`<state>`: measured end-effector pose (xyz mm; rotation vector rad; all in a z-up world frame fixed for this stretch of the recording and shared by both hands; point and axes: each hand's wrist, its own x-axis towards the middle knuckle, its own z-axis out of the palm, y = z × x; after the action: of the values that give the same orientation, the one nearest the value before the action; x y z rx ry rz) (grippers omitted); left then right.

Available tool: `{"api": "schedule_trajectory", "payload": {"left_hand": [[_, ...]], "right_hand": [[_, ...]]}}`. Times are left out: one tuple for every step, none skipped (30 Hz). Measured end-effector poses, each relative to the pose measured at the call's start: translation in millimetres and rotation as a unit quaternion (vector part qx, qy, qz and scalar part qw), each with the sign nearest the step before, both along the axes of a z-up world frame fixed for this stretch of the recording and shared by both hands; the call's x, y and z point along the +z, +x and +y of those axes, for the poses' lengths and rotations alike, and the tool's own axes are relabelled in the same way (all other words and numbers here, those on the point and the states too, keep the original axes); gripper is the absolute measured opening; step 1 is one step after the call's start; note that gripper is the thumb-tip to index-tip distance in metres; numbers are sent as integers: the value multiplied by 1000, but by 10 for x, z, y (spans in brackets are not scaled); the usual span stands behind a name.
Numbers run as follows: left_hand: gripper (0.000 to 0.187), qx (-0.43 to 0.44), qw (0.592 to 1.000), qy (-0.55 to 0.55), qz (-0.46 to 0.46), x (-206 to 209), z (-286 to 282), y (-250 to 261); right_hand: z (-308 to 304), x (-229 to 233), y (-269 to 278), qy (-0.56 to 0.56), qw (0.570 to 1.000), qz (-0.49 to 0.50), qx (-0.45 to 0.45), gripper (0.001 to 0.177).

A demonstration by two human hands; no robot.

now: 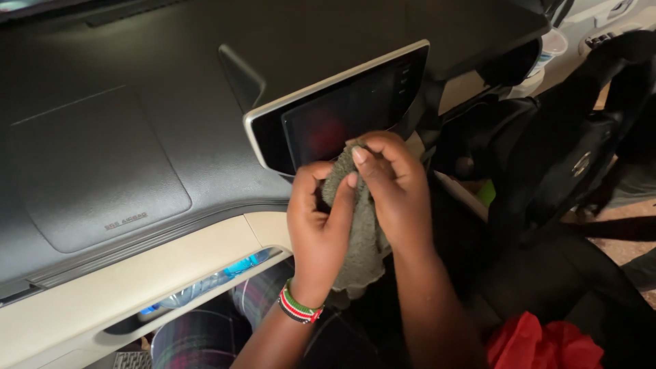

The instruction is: The recorder is cleaning the dashboard and screen of a car interior using a cloth.

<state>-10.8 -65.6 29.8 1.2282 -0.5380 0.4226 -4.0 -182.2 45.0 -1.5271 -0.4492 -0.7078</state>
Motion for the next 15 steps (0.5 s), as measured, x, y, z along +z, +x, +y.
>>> {"api": "schedule_trajectory", "payload": {"left_hand": [[16, 40, 999, 1, -3, 22, -3, -3], [13, 80, 997, 2, -6, 48, -7, -8], [13, 80, 997, 0, -9, 94, 3, -13], [13, 125, 992, 19, -27, 141, 13, -20], [12, 171, 984, 38, -46, 187, 25, -27], [12, 171, 983, 36, -49, 216, 13, -24], [14, 219, 970, 64, -85, 237, 6, -33], [16, 267, 952, 92, -121, 254, 2, -42], [16, 268, 951, 93, -120, 251, -18, -66], [18, 266, 948, 105, -141, 247, -36, -90], [21, 264, 943, 117, -164, 245, -56, -107], [21, 266, 943, 117, -164, 215, -38, -129], [25, 227, 952, 120, -166, 192, -29, -143], [29, 187, 960, 123, -168, 168, -21, -155], [29, 188, 960, 123, -168, 170, 12, -168]], "right_hand": [[32, -6, -32, -6, 999, 11, -35, 9], [63, -8, -66, -11, 997, 23, -71, 9], [114, 21, -148, -12, 997, 20, -71, 9], [166, 51, -232, -53, 981, -39, -181, 17], [219, 78, -316, -93, 948, -98, -288, 25], [200, 42, -329, -93, 948, -101, -288, 25], [186, -1, -350, -140, 945, -105, -277, 18], [173, -47, -371, -186, 940, -109, -265, 12], [179, -105, -354, -186, 940, -108, -263, 12], [186, -164, -338, -124, 973, -69, -180, 24], [192, -220, -314, -60, 993, -31, -95, 37], [202, -233, -312, -60, 993, -31, -93, 37], [203, -238, -300, 7, 999, -31, -35, 44], [204, -242, -288, 75, 996, -30, 25, 52], [216, -186, -283, 74, 996, -29, 25, 52]]}}
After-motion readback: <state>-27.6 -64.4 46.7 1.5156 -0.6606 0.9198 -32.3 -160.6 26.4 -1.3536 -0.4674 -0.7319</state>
